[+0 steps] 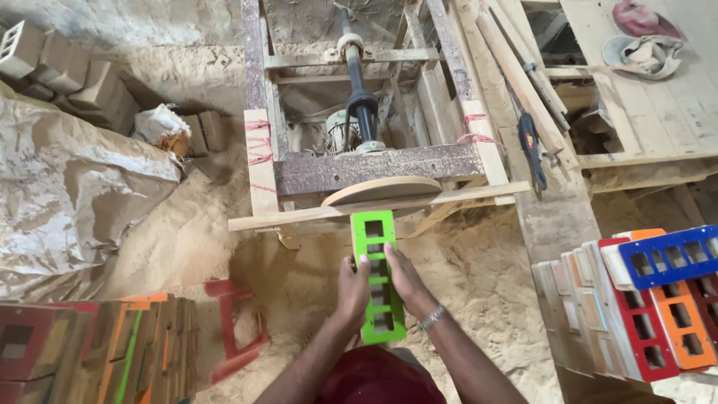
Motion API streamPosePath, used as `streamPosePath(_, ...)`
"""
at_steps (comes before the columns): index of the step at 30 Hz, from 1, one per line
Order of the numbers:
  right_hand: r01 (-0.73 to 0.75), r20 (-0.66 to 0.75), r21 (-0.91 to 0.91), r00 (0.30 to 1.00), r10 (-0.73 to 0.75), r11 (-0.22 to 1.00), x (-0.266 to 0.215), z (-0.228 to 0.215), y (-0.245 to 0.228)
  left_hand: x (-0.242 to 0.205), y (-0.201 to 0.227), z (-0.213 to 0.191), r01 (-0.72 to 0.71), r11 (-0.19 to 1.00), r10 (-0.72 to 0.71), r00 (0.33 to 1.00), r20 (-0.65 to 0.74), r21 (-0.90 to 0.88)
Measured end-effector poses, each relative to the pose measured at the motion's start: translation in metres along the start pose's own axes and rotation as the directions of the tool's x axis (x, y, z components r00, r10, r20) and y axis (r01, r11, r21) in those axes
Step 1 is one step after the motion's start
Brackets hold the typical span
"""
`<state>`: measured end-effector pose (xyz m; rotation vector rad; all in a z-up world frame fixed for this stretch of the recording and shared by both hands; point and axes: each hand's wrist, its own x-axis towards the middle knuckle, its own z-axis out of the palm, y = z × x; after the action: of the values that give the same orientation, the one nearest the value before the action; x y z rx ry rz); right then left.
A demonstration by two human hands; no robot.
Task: The person sands the edges of several painted wooden blocks using a rotating grinding wheel. They handle blue, green, and red blocks one at a time, pressing them against the wheel and then placing them on a nearby stack.
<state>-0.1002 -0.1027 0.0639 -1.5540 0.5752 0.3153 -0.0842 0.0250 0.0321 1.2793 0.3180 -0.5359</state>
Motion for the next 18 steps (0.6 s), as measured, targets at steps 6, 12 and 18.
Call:
streamPosePath(6,0.04,-0.037,-0.024,0.998,-0.041,0.999,0.049,0.017,0.003,0.052,0.002,-0.019,0.089,0.994,-0.095,0.991,-0.089,-0.069)
streamPosePath(12,0.068,-0.072,-0.154,0.994,-0.08,0.986,0.063,0.018,0.003,0.061,0.017,-0.019,0.125,0.987,-0.106,0.98,-0.17,0.105)
streamPosePath(18,-0.066,-0.112,-0.106,0.992,0.054,0.992,0.061,-0.029,0.006,0.063,0.001,0.029,0.149,0.966,-0.114,0.979,-0.168,0.213)
